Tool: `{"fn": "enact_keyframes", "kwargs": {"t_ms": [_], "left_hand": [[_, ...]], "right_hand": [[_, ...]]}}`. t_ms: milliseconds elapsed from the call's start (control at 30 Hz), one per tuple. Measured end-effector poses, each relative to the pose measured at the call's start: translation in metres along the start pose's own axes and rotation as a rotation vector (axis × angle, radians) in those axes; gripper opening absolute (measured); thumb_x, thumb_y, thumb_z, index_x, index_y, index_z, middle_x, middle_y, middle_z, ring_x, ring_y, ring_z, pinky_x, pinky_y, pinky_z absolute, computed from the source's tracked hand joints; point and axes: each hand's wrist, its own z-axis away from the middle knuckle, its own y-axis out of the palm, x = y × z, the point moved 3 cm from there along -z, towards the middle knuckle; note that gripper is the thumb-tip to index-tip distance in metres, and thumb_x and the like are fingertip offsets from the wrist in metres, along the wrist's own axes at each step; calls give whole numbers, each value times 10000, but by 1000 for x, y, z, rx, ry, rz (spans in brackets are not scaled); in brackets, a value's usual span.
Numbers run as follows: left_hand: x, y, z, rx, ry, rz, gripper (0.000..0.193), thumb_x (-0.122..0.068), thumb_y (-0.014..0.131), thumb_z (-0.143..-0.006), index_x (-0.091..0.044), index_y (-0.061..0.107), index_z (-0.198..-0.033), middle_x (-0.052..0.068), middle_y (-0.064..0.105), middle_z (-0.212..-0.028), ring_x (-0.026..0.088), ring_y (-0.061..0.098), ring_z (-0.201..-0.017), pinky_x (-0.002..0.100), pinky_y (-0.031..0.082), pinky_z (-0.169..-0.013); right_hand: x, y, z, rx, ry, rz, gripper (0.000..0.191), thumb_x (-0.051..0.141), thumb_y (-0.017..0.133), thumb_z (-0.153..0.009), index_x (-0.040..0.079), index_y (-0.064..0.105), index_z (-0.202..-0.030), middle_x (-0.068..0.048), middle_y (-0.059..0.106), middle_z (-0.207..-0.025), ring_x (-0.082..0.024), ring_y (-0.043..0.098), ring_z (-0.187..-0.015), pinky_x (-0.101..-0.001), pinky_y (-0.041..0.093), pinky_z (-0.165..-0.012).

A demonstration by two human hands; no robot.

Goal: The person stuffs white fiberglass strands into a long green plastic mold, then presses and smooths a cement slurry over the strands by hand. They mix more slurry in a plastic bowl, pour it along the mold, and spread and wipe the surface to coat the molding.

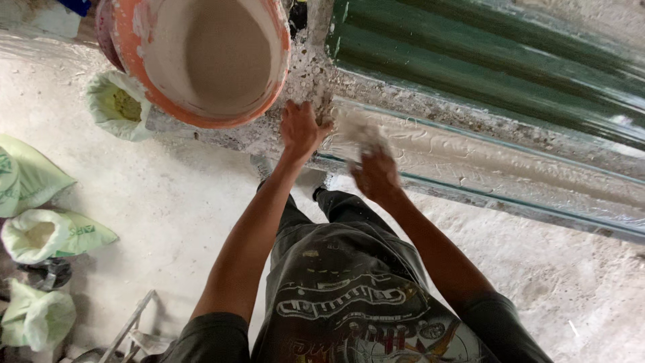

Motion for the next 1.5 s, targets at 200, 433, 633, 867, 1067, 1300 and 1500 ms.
{"fn": "enact_keyframes", "kwargs": {"t_ms": [200, 433, 633, 867, 1067, 1300, 1500], "left_hand": [[0, 4, 1, -50, -105, 125, 666, -475, 896, -715, -24, 663, -1147, 239, 495, -1253, 397, 501, -1202, 522, 539, -897], [10, 9, 0, -9, -161, 282, 460, -301, 782, -742, 11, 626, -1042, 236, 497, -1161, 401, 528, -1080, 564, 469, -844], [13, 12, 2, -63, -36, 290, 331, -234, 672, -826, 29, 594, -1011, 258, 531, -1032, 418, 527, -993, 574, 439, -824], [20, 16, 7, -245, 116, 287, 269, -147, 674, -799, 32, 605, -987, 234, 544, -944, 425, 518, -958, 582, 408, -846], [23, 19, 9, -270, 201, 290, 181, -131, 675, -846, 12, 638, -951, 193, 591, -887, 377, 562, -955, 545, 451, -848], [26, 12, 15, -241, 69, 382, 367, -257, 722, -910, 0, 634, -1157, 262, 549, -1104, 368, 597, -948, 507, 513, -779], [25, -5, 35, -440, 220, 371, 403, -263, 725, -941, -48, 613, -1263, 251, 597, -1181, 403, 586, -1083, 552, 502, -873]], "right_hand": [[-78, -8, 45, -353, 39, -206, 480, 244, 526, -1113, -105, 519, -1441, -310, 570, -1450, -407, 551, -1367, -466, 442, -1185], [-59, -1, 12, -310, -44, -72, 122, 134, 638, -974, 36, 687, -1028, -200, 711, -1083, -320, 670, -1027, -451, 553, -954], [23, -17, -27, -172, -323, 60, 638, 486, 497, -1020, -53, 515, -1360, -227, 463, -1522, -337, 381, -1440, -525, 314, -1210], [39, -20, -29, 3, -221, 29, 764, 474, 476, -1003, -55, 365, -1544, -258, 310, -1598, -461, 206, -1509, -616, 215, -1172], [20, -3, -30, 101, -256, 136, 665, 498, 449, -1054, -10, 454, -1483, -219, 212, -1675, -428, 203, -1526, -557, 187, -1238], [-44, -13, 4, -497, -289, -214, 172, 135, 600, -983, 45, 719, -1070, -174, 643, -1374, -267, 541, -1347, -444, 433, -1192], [-43, -36, -31, -323, 8, -100, 238, 259, 785, -852, 41, 695, -821, -175, 672, -858, -338, 628, -859, -505, 525, -780]]}}
